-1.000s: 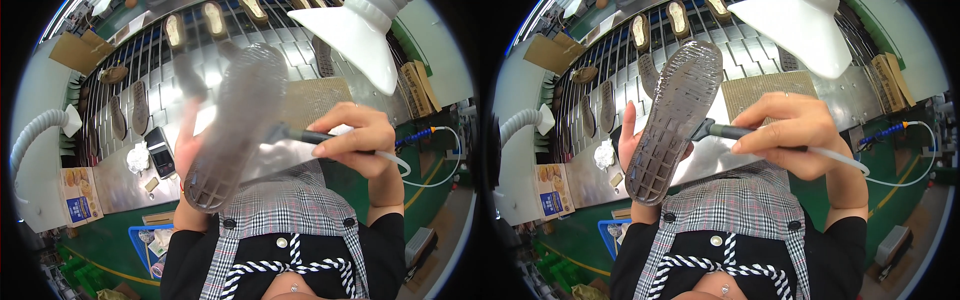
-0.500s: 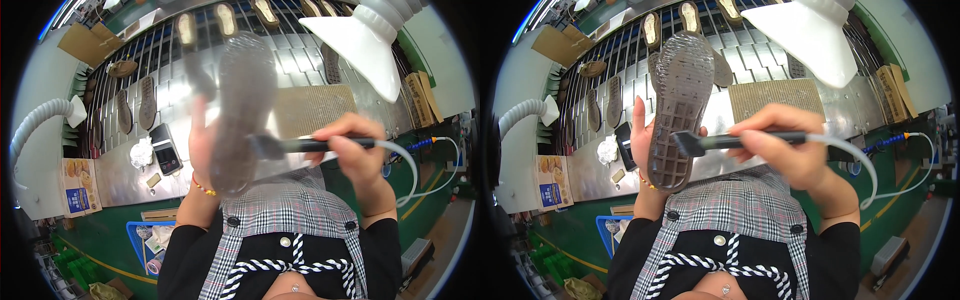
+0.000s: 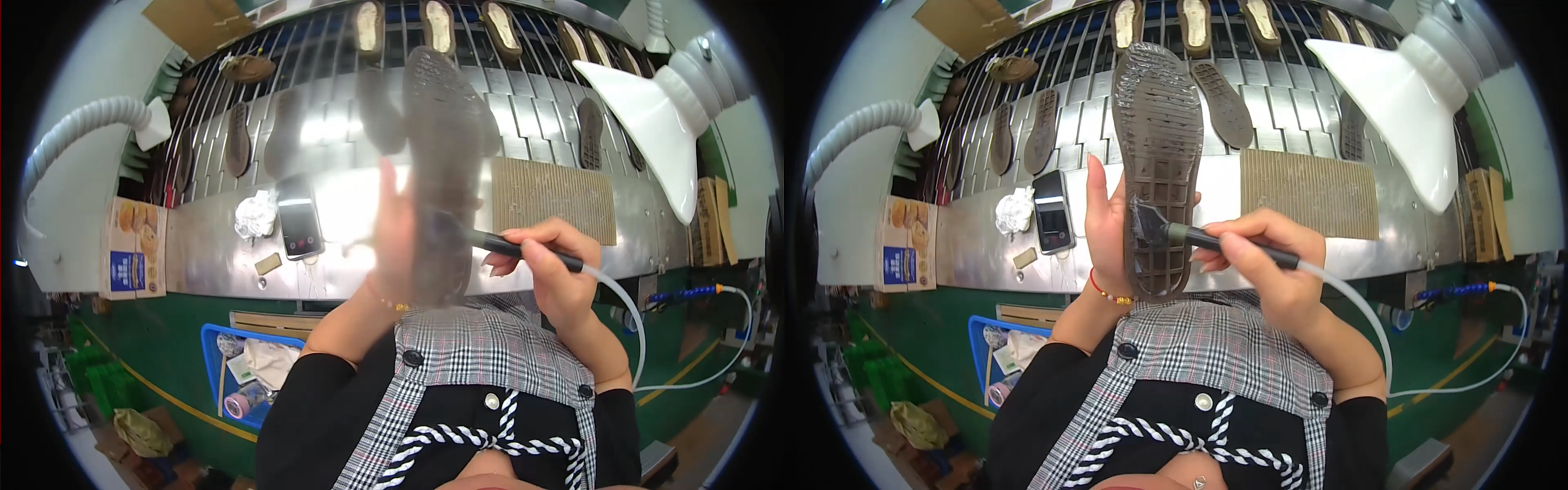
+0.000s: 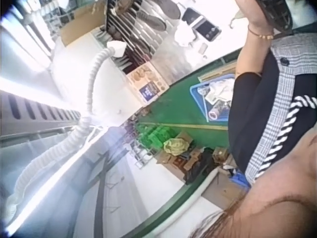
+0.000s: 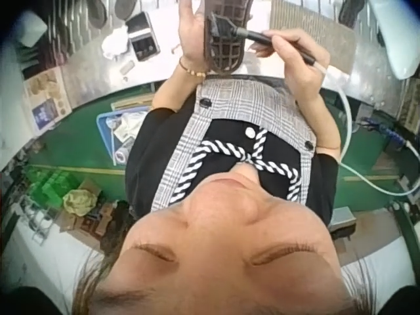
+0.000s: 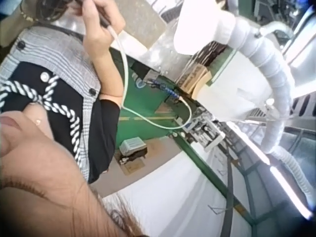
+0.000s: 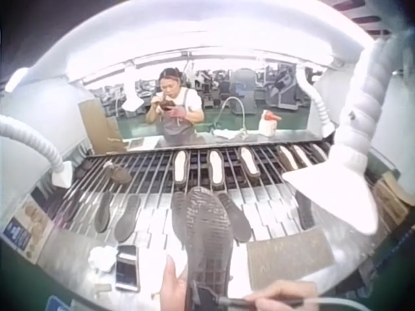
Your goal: Apply adhesive or primer to shoe soles using a specialized brush tool at a factory workstation.
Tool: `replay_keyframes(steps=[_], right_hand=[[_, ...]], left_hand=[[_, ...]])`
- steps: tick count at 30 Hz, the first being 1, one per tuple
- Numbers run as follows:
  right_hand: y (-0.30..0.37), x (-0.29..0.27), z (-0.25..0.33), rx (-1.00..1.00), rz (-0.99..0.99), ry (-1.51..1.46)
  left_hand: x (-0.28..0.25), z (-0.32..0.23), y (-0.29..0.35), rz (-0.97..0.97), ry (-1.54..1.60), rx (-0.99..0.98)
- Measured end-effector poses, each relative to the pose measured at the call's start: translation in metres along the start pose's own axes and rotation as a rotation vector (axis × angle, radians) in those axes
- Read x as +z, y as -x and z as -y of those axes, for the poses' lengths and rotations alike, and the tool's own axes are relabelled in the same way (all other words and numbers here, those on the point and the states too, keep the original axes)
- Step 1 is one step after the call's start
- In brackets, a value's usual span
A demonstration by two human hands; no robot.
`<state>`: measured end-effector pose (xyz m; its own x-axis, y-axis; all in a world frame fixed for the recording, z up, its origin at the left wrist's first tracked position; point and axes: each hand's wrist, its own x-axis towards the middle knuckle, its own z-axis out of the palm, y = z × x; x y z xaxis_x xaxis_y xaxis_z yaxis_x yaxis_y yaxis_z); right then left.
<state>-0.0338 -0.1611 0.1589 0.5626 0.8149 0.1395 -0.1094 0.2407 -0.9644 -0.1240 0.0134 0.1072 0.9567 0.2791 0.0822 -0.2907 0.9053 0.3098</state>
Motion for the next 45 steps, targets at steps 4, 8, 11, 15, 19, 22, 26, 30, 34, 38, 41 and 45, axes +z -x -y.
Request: replay_keyframes(steps=[4,8,11,15,19,22,26,30,34,38,41,45], right_hand=[[-0.008,-0.004,-0.005,-0.094,0.035,-0.120],[0.000,0.011,0.003,-0.127,0.038,0.193],[0.000,0.013,0.016,-0.146,0.139,0.348],[-0.001,0.013,-0.004,-0.034,0.102,-0.110],[0.009,0.013,-0.003,-0.133,0.004,-0.005],[0.011,0.020,0.005,-0.271,0.106,0.469],[0.005,0.028,-0.002,-0.213,0.098,0.299],[0.004,0.010,-0.018,-0.039,0.041,-0.357],[0.001,0.014,-0.008,-0.106,0.035,0.000],[-0.002,0.011,0.006,-0.277,0.158,0.426],[-0.013,0.013,0.012,-0.478,0.376,0.583],[-0.012,0.013,0.023,-0.465,0.372,0.563]], left_hand=[[0.005,-0.012,-0.006,-0.003,-0.006,0.074],[0.013,-0.018,-0.001,-0.080,-0.025,0.177],[0.010,-0.016,0.001,-0.017,0.030,0.184],[-0.001,-0.021,-0.002,0.106,0.008,0.146],[-0.003,-0.025,-0.005,0.060,-0.041,0.164],[-0.002,-0.030,0.001,0.112,-0.090,0.150],[-0.001,-0.035,-0.004,-0.053,-0.124,0.322],[0.000,-0.037,-0.006,-0.203,-0.350,0.312],[-0.007,-0.048,-0.013,-0.098,-0.127,0.284],[-0.018,-0.055,-0.019,0.087,-0.027,0.265],[-0.017,-0.061,-0.016,0.237,-0.035,0.241],[-0.020,-0.057,-0.013,0.124,-0.029,0.259]])
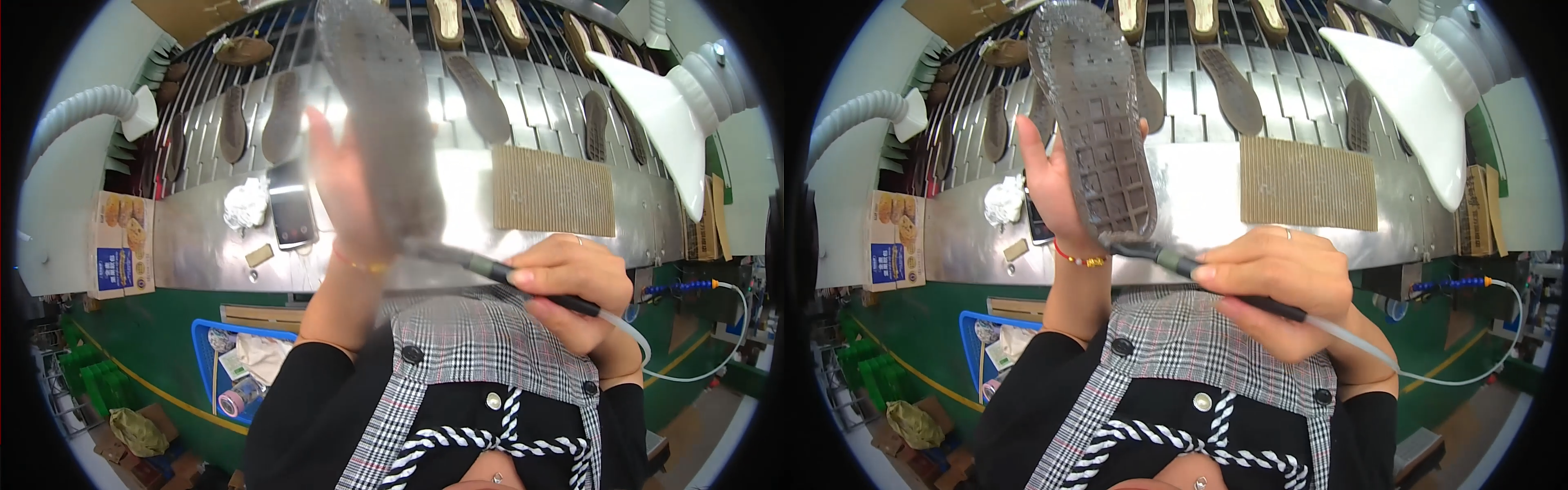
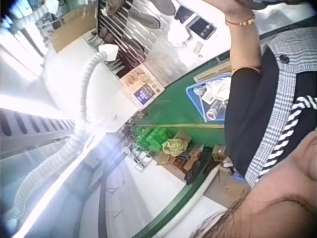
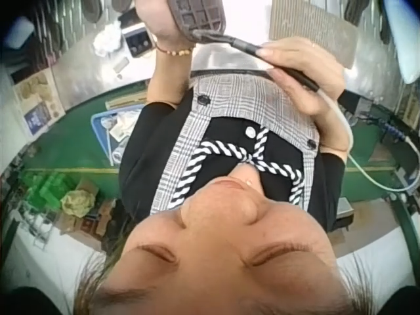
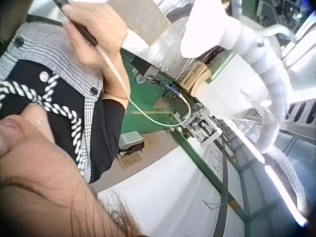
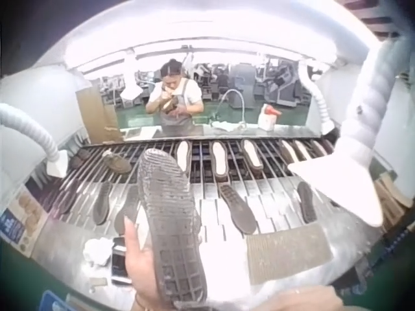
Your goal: Apply adhesive or primer to shoe soles using a specialized brush tool at a factory workstation.
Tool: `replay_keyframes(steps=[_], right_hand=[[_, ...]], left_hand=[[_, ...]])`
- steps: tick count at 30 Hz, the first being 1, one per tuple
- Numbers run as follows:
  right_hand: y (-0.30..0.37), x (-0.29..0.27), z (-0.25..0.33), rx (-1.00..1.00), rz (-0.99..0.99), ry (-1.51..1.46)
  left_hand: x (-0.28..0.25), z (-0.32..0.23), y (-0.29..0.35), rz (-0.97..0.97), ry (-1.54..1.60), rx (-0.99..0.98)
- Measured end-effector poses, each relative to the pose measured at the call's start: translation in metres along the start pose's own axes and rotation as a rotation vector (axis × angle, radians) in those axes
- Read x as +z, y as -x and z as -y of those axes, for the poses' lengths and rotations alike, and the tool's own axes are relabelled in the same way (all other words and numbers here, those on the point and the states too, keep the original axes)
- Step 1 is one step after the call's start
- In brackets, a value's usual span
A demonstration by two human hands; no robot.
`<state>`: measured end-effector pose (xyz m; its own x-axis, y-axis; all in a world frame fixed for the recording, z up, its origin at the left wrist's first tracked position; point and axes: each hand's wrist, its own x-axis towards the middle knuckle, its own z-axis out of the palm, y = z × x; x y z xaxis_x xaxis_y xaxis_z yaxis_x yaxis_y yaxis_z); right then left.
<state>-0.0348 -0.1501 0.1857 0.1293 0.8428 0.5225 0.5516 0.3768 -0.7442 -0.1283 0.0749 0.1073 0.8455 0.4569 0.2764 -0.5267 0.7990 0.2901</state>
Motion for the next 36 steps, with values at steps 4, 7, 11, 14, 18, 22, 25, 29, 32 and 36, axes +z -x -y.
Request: replay_keyframes(steps=[4,7,11,14,18,22,25,29,32,36], right_hand=[[-0.006,-0.002,0.003,-0.044,0.087,0.006],[-0.009,-0.006,-0.002,0.113,-0.106,-0.091],[-0.030,0.012,0.002,-0.045,-0.027,0.146],[-0.040,0.014,0.006,-0.068,-0.054,0.119],[-0.055,0.022,0.007,-0.031,0.015,0.143],[-0.068,0.032,0.013,0.046,-0.025,0.178],[-0.074,0.032,0.015,0.073,0.154,0.039],[-0.058,0.009,-0.007,0.211,-0.084,-0.436],[-0.051,-0.028,-0.033,0.168,-0.086,-0.330],[-0.041,-0.047,-0.030,0.154,0.022,-0.110]], left_hand=[[0.014,0.005,-0.006,-0.199,0.013,0.027],[0.014,0.006,-0.004,-0.337,-0.031,0.103],[0.011,0.003,-0.007,0.000,0.062,0.144],[0.025,-0.002,-0.009,-0.264,-0.049,0.262],[0.023,-0.009,-0.005,-0.357,-0.006,0.268],[0.010,-0.015,0.005,-0.165,0.111,0.235],[0.000,-0.021,0.012,-0.052,0.108,0.216],[0.005,-0.035,0.016,-0.071,0.453,-0.011],[-0.012,-0.040,0.018,-0.026,0.553,-0.174],[0.001,-0.036,0.031,-0.094,0.535,-0.349]])
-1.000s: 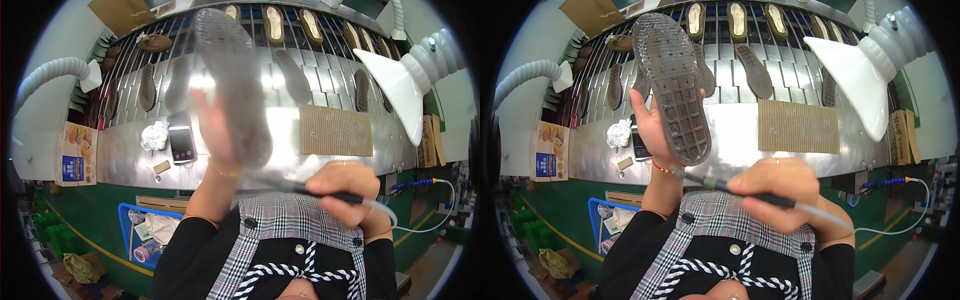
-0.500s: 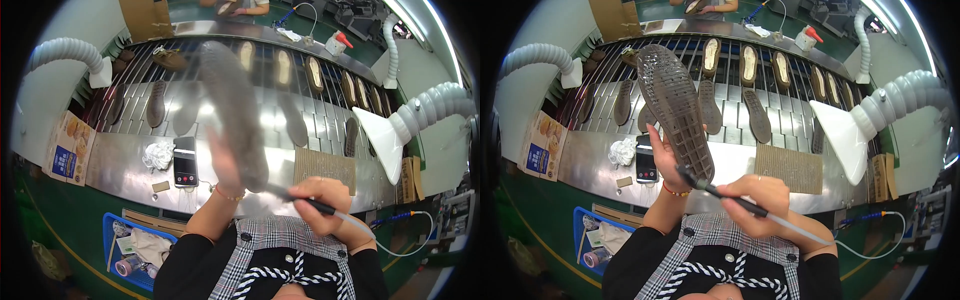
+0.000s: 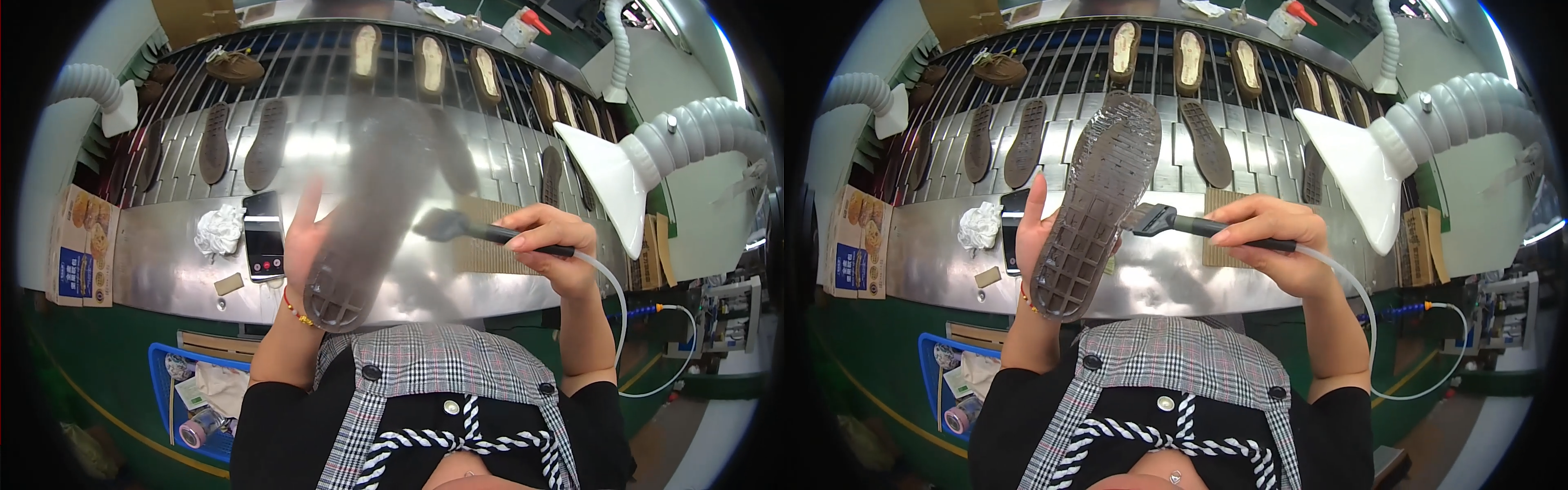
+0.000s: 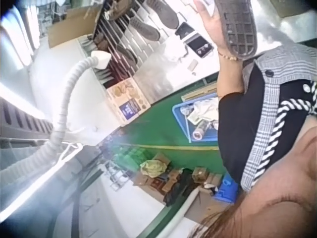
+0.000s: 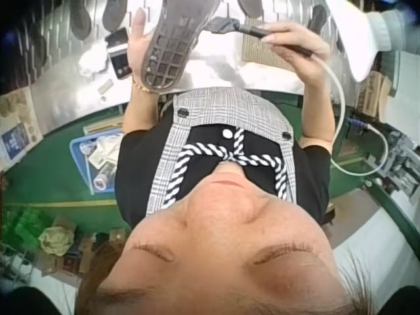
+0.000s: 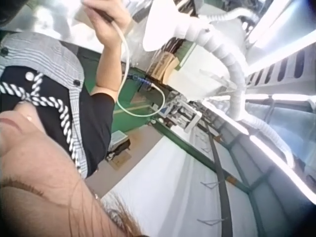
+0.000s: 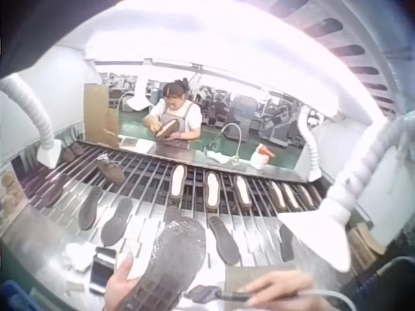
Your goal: Apply adhesive or primer to shoe soles using a specialized brush tool at a factory workstation.
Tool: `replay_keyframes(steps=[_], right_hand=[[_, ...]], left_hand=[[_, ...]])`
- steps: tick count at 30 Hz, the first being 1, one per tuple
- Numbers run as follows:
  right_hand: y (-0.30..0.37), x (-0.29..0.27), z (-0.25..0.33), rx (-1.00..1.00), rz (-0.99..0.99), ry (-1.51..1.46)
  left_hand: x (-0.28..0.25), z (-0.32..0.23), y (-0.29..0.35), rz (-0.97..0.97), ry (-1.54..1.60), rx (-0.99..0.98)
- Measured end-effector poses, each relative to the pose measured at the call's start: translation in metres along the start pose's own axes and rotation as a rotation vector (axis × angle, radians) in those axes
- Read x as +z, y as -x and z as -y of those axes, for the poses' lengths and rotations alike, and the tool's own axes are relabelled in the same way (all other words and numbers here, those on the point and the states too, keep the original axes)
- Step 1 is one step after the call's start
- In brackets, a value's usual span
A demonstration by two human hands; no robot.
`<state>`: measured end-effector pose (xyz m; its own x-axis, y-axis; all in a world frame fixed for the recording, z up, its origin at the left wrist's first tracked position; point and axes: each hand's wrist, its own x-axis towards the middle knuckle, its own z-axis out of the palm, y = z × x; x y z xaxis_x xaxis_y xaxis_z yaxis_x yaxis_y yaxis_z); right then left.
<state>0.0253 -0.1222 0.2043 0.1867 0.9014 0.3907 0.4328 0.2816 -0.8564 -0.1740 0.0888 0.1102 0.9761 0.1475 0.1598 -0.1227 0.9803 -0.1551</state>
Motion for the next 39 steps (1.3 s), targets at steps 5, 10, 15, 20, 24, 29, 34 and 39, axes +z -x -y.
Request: replay_keyframes(steps=[5,10,15,20,24,29,34,39], right_hand=[[0.019,-0.006,-0.001,-0.033,0.135,0.119],[0.038,-0.026,-0.002,-0.121,0.063,0.038],[0.053,-0.048,-0.015,-0.110,0.037,0.027],[0.062,-0.069,-0.033,-0.016,-0.028,-0.018],[0.103,-0.097,-0.066,0.102,-0.102,-0.121],[0.178,-0.080,-0.124,0.135,-0.646,-0.681],[0.226,-0.049,-0.143,0.167,-0.671,-0.698],[0.216,-0.027,-0.136,0.370,-0.691,-0.422]], left_hand=[[0.003,0.020,0.003,0.028,0.053,-0.127],[-0.008,0.016,0.006,-0.055,-0.060,-0.162],[-0.002,0.029,-0.006,-0.093,-0.101,-0.198],[-0.004,0.037,-0.019,-0.149,-0.161,-0.238],[-0.015,0.034,-0.041,-0.209,-0.155,-0.241],[-0.068,0.041,-0.104,-0.277,-0.117,-0.326],[-0.139,0.058,-0.231,-0.246,-0.535,-0.307],[-0.190,0.058,-0.237,-0.618,-1.340,0.443]])
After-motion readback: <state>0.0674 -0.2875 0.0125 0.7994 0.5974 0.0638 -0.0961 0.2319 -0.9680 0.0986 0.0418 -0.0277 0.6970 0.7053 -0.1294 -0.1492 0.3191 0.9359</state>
